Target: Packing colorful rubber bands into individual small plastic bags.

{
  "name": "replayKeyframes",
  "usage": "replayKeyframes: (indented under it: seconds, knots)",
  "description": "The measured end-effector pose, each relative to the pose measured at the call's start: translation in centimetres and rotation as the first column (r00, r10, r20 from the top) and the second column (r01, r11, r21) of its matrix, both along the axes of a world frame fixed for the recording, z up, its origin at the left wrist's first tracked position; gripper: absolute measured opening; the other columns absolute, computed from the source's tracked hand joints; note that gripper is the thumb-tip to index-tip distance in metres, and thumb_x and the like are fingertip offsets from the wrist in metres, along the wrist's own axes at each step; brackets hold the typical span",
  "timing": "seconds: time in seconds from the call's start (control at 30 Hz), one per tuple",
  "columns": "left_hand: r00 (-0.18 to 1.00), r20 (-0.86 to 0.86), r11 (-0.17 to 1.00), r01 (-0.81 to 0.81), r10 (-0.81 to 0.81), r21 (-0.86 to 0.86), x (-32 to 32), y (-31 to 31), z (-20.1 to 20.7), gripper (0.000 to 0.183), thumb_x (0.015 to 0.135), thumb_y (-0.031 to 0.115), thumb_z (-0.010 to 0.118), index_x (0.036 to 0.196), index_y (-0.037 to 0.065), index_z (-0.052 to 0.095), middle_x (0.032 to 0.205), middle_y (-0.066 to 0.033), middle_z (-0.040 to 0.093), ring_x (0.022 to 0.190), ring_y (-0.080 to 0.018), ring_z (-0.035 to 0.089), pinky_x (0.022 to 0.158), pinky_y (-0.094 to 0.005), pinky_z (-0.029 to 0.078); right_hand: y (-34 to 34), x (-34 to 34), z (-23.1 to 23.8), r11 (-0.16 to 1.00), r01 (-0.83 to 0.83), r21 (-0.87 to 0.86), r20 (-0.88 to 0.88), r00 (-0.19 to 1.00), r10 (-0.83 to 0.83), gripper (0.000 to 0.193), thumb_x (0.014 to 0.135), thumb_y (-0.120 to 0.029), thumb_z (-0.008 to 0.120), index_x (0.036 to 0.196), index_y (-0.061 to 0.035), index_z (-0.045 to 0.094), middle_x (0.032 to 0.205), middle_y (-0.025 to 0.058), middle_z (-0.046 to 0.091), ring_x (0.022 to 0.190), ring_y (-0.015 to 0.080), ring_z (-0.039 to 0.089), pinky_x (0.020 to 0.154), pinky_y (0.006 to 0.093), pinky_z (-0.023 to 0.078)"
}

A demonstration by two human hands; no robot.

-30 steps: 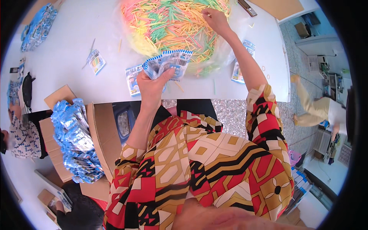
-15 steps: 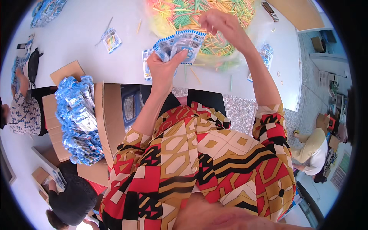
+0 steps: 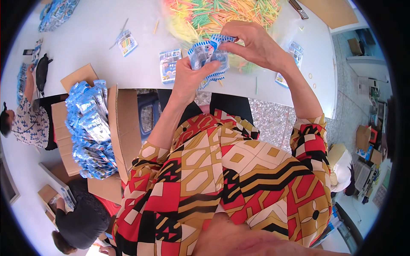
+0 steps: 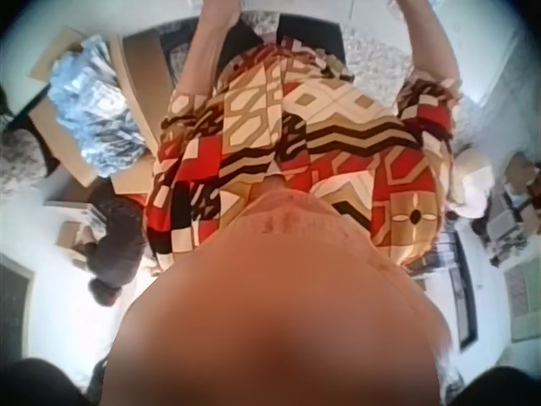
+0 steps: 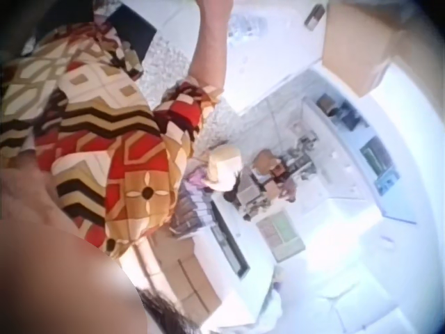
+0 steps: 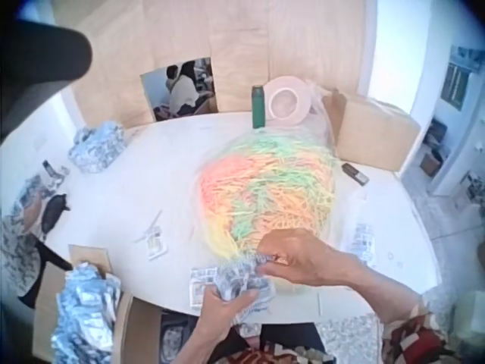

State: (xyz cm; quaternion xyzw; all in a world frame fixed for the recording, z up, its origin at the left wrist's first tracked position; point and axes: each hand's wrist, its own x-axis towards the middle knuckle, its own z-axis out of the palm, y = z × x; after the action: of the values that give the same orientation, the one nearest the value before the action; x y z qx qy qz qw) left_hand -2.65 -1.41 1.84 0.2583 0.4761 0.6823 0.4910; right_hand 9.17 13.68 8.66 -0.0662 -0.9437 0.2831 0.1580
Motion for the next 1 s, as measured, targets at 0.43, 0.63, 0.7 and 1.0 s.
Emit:
replayKeyframes:
  seconds: [0.43,0.63,0.7,1.0]
  knots:
    - [0.991,0.069,0.989,-0.122,0.116,0.084,0.2,-0.1,-0.2,0.016,0.072,-0.004,0.069,0.086,0.0,0.064,0.081,-0.0046,0.065,0.07,-0.0087,0.061,0.064,-0.0234,0.05,-2.7,1.5,1.4,0.992,0.036,-0.118,-0.317,0.946,-0.072,0.031,0.072,-0.003,0.069,0.1,-0.0071,0.059,0.101,0.004,0.056,0.074,0.0126,0.053,0.063,0.0231,0.044]
    - [0.991,0.115,0.992,-0.083,0.072,0.096,0.4,0.1,-0.2,0.021,0.071,-0.005,0.069,0.091,0.001,0.063,0.084,-0.0051,0.065,0.07,-0.0096,0.062,0.065,-0.0248,0.052,-3.3,1.5,-0.1,0.983,0.102,0.152,-0.342,0.939,-0.045,0.025,0.072,-0.004,0.069,0.095,-0.0066,0.06,0.101,0.0056,0.056,0.081,0.0177,0.058,0.065,0.0262,0.048]
    - [0.991,0.123,0.995,-0.063,0.053,0.078,0.4,-0.1,-0.1,0.024,0.071,-0.005,0.069,0.093,0.002,0.063,0.086,-0.005,0.065,0.071,-0.0098,0.062,0.066,-0.0253,0.053,-3.5,1.4,-0.3,0.973,0.14,0.184,-0.309,0.948,-0.078,0.023,0.071,-0.004,0.069,0.092,-0.0057,0.06,0.101,0.006,0.056,0.083,0.0192,0.058,0.067,0.0272,0.048]
    - [0.988,0.151,0.997,-0.03,0.018,0.074,0.1,-0.4,-0.7,0.023,0.072,-0.004,0.068,0.093,0.002,0.062,0.088,-0.0056,0.065,0.075,-0.0105,0.062,0.069,-0.0256,0.052,-3.1,1.7,0.4,0.992,-0.112,-0.05,-0.257,0.962,0.095,0.016,0.071,0.0,0.067,0.084,-0.0019,0.058,0.098,0.007,0.06,0.075,0.019,0.059,0.062,0.0269,0.049]
